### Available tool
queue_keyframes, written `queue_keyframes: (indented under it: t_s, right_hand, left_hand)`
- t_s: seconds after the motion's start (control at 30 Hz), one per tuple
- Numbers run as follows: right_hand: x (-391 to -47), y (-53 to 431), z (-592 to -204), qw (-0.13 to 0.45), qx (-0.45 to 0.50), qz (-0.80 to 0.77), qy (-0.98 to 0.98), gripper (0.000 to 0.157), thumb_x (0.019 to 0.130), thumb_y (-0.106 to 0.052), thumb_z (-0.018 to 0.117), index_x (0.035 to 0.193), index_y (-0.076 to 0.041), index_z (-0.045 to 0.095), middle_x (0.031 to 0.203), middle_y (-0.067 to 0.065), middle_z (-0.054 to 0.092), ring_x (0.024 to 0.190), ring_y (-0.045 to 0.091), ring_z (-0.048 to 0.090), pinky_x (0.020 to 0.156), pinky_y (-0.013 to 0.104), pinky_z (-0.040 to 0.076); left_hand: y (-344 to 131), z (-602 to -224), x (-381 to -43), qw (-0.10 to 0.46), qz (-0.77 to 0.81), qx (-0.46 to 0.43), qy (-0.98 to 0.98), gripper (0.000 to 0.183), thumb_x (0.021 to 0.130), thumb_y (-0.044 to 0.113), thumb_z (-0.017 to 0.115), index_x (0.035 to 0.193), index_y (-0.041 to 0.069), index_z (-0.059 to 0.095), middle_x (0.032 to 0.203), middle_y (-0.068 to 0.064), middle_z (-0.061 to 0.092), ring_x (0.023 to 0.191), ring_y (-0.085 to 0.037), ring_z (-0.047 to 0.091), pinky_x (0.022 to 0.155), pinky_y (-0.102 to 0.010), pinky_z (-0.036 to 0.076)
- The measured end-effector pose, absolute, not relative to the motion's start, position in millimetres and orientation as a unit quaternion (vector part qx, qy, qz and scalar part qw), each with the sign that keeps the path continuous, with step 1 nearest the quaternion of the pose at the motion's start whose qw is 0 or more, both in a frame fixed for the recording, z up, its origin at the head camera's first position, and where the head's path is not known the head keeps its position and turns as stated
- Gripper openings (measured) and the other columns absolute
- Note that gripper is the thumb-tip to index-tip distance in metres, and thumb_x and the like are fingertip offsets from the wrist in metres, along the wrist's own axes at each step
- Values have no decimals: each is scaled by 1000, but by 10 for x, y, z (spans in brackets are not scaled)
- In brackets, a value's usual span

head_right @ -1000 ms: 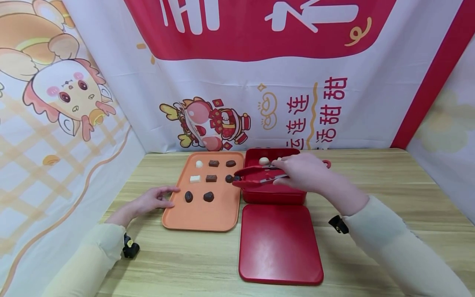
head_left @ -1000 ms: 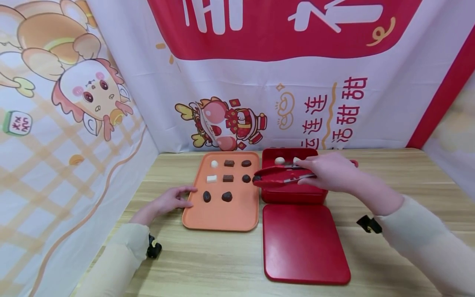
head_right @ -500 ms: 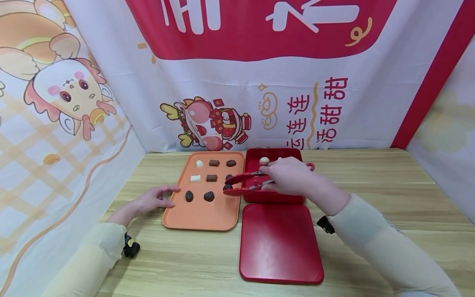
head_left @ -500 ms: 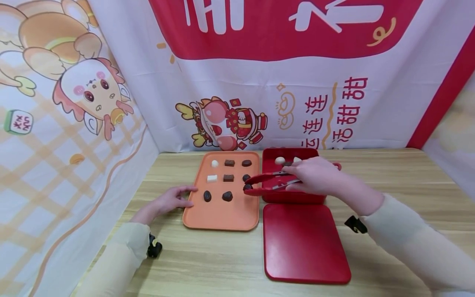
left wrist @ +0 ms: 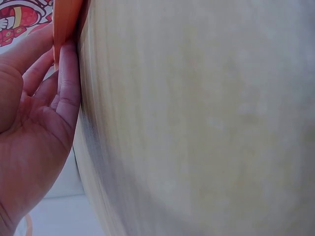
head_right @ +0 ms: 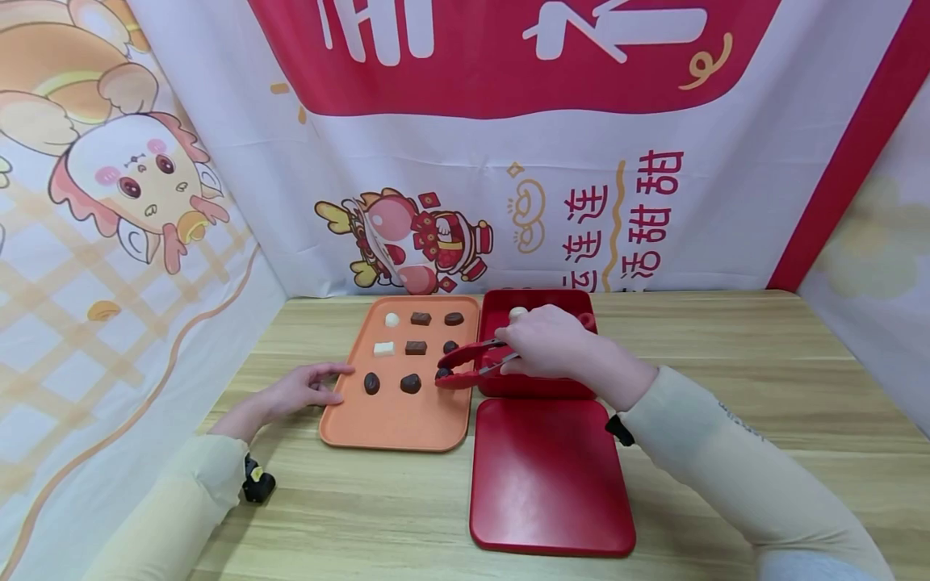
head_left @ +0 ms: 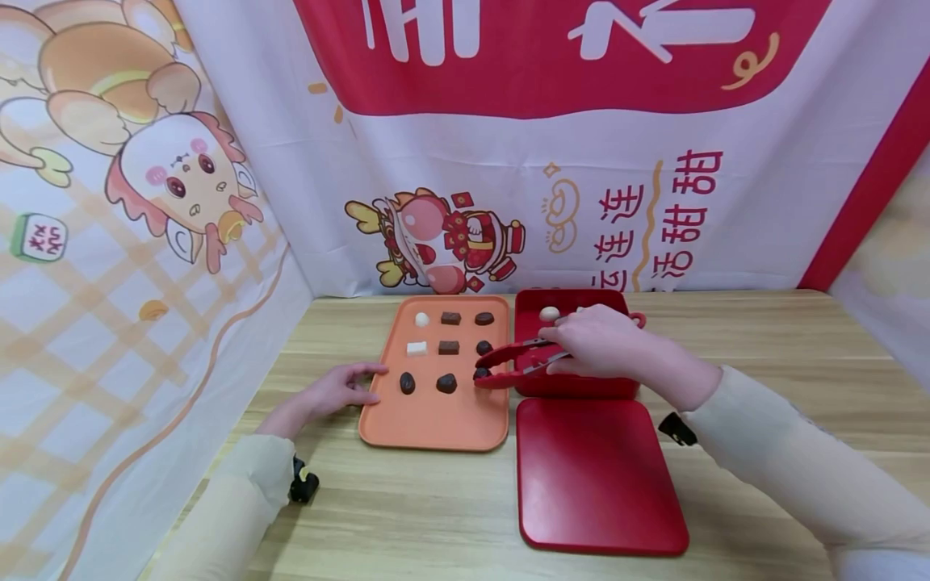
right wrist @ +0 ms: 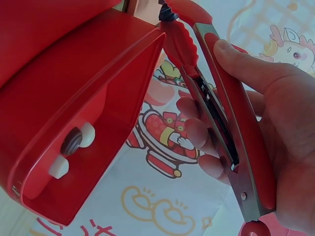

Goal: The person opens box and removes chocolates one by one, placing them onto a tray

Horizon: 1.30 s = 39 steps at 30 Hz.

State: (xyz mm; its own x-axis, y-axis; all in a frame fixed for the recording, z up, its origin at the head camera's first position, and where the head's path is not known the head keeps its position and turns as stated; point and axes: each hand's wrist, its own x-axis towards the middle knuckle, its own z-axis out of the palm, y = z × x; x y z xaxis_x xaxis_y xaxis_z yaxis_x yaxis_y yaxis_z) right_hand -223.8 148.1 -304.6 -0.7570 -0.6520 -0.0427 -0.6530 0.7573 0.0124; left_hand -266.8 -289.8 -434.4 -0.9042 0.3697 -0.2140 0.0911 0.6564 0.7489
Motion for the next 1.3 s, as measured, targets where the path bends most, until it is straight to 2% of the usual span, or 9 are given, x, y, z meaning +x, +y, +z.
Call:
queue_keyframes:
  t_s: [0.3,0.47,0.53,0.63,0.83,1.1,1.3]
  right_hand:
    - [-2365,1470,-3055,25,-361,6,932,49,81,-39,78,122,-15,69,97,0,68,77,14,62,70,32,52]
    - [-2508,1420,-3019,57,-366,4,929,34,83,-36,77,111,-18,74,79,-8,59,71,11,54,67,30,47]
    - [-2558,1390,-2994,64,-369,7,927,28,82,-36,78,104,-20,75,75,-11,59,70,11,54,68,31,46]
    - [-2618,1341,-2947,76,-370,17,926,23,81,-36,79,98,-22,74,74,-11,60,72,12,54,69,33,46]
    - [-2696,1275,-2901,105,-355,28,929,26,80,-34,81,101,-21,76,79,-10,62,77,14,54,70,33,46]
    - [-2733,1199,-2915,114,-355,28,928,29,79,-32,82,104,-19,76,82,-9,64,78,12,57,73,33,48]
    - [-2739,1166,-2929,121,-346,36,930,24,80,-32,81,100,-20,76,78,-9,62,74,13,56,71,32,47]
  left_hand:
    - [-2890,-4328,-2656,174,398,132,891,57,88,19,74,139,8,53,107,-12,53,76,-21,42,66,-32,39]
    - [-2893,-4328,-2645,177,391,132,893,57,88,20,74,139,8,52,100,-10,51,75,-22,41,65,-32,38]
    - [-2892,-4328,-2643,178,394,134,892,57,88,19,74,140,7,52,94,-10,49,74,-22,41,64,-31,38]
    - [-2889,-4330,-2644,177,399,134,890,57,88,18,74,140,7,52,96,-10,50,73,-21,41,63,-30,38]
    - [-2881,-4332,-2658,178,400,129,890,58,87,19,75,139,9,53,100,-10,51,74,-22,41,64,-31,38]
    - [-2877,-4317,-2656,180,401,118,891,57,87,19,75,139,11,54,92,-9,48,73,-22,42,63,-31,38]
    - [-2875,-4317,-2652,179,396,114,893,57,86,20,75,138,12,54,87,-8,45,73,-22,41,63,-31,38]
